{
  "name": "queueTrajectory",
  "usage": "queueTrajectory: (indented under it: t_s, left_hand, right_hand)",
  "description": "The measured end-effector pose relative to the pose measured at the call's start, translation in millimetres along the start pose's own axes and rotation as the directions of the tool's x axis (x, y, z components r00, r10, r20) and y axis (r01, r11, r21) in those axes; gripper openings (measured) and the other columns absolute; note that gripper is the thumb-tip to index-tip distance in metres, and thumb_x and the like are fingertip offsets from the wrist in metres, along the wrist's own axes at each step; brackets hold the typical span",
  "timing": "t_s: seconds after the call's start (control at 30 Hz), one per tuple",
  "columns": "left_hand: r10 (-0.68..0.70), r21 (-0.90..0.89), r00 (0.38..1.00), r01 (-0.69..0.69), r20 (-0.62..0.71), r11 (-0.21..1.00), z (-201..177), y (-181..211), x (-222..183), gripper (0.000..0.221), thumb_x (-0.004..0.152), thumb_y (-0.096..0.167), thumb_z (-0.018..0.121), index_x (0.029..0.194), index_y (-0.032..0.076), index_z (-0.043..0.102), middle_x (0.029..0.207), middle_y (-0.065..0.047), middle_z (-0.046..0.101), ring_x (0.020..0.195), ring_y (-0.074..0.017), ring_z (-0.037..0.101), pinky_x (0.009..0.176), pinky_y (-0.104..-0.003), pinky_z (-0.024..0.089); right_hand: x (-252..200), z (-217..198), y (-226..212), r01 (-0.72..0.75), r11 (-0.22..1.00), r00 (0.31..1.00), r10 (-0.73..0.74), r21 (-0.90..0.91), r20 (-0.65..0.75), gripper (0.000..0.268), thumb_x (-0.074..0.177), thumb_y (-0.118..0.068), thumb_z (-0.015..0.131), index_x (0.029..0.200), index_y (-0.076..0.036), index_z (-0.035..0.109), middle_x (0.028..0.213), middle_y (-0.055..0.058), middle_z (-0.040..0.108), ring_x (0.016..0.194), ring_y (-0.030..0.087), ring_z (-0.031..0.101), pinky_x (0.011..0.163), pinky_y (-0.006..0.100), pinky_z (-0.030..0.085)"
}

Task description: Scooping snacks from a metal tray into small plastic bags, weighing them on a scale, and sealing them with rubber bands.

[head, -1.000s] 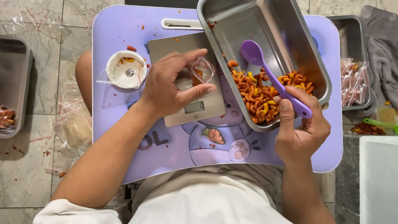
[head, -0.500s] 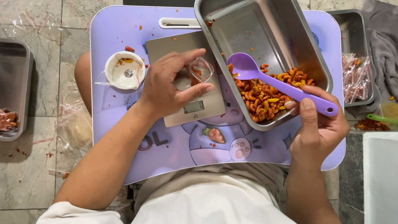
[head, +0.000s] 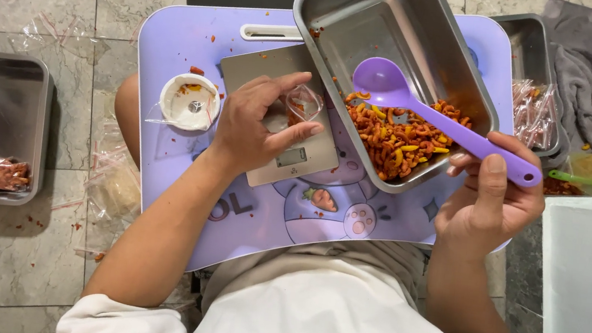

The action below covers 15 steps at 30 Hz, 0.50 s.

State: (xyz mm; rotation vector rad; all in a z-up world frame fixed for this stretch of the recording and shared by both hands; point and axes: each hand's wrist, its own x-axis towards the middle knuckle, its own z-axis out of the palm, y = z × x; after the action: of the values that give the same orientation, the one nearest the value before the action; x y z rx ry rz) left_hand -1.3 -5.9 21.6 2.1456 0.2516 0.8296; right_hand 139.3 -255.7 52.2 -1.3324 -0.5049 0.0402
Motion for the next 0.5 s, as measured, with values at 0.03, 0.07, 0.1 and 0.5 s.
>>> queueTrajectory:
  t_s: [0.03,0.07,0.1,0.5]
  left_hand:
    - [0.014,0.013,1.000,-0.014,-0.003,1.000,-0.1,-0.8,0.2,0.057,0.082,0.027,0.090,0.127,0.001,0.066,0.095,-0.009,0.073,0.075,-0.0160,0.063,0.067,-0.027,0.056]
    - [0.011,0.014,1.000,-0.011,-0.003,1.000,0.3,-1.5,-0.6,0.057,0.082,0.027,0.090,0.127,0.001,0.066,0.095,-0.009,0.073,0.075,-0.0160,0.063,0.067,-0.027,0.056]
    - [0.009,0.014,1.000,-0.009,0.000,1.000,0.8,-2.2,-0.7,0.057,0.082,0.028,0.089,0.127,0.001,0.066,0.096,-0.009,0.074,0.075,-0.0157,0.063,0.067,-0.027,0.056]
    - [-0.028,-0.088,1.000,0.028,0.005,0.996,3.6,-18.1,-6.0,0.058,0.085,0.032,0.089,0.134,0.011,0.066,0.099,-0.014,0.076,0.089,-0.0271,0.072,0.081,-0.034,0.062]
  right_hand:
    - [-2.2,1.1,0.1,0.016,0.999,1.000,-0.017,0.040,0.011,0.023,0.105,-0.016,0.060,0.125,-0.003,0.059,0.099,0.008,0.065,0.079,0.012,0.063,0.076,0.022,0.053]
    - [-6.2,2.2,4.5,0.014,0.999,1.000,-0.014,0.040,0.013,0.023,0.105,-0.016,0.060,0.125,-0.003,0.059,0.099,0.008,0.065,0.079,0.012,0.063,0.076,0.022,0.053]
    - [-9.7,3.4,8.9,0.071,0.996,0.994,-0.075,0.054,0.076,0.025,0.105,-0.018,0.062,0.125,-0.004,0.059,0.101,0.007,0.064,0.079,0.014,0.065,0.073,0.023,0.055]
    - [11.5,17.2,22.9,0.420,0.894,0.899,-0.386,-0.157,0.209,0.027,0.103,-0.009,0.061,0.115,0.016,0.060,0.083,0.027,0.065,0.073,0.030,0.067,0.064,0.034,0.053]
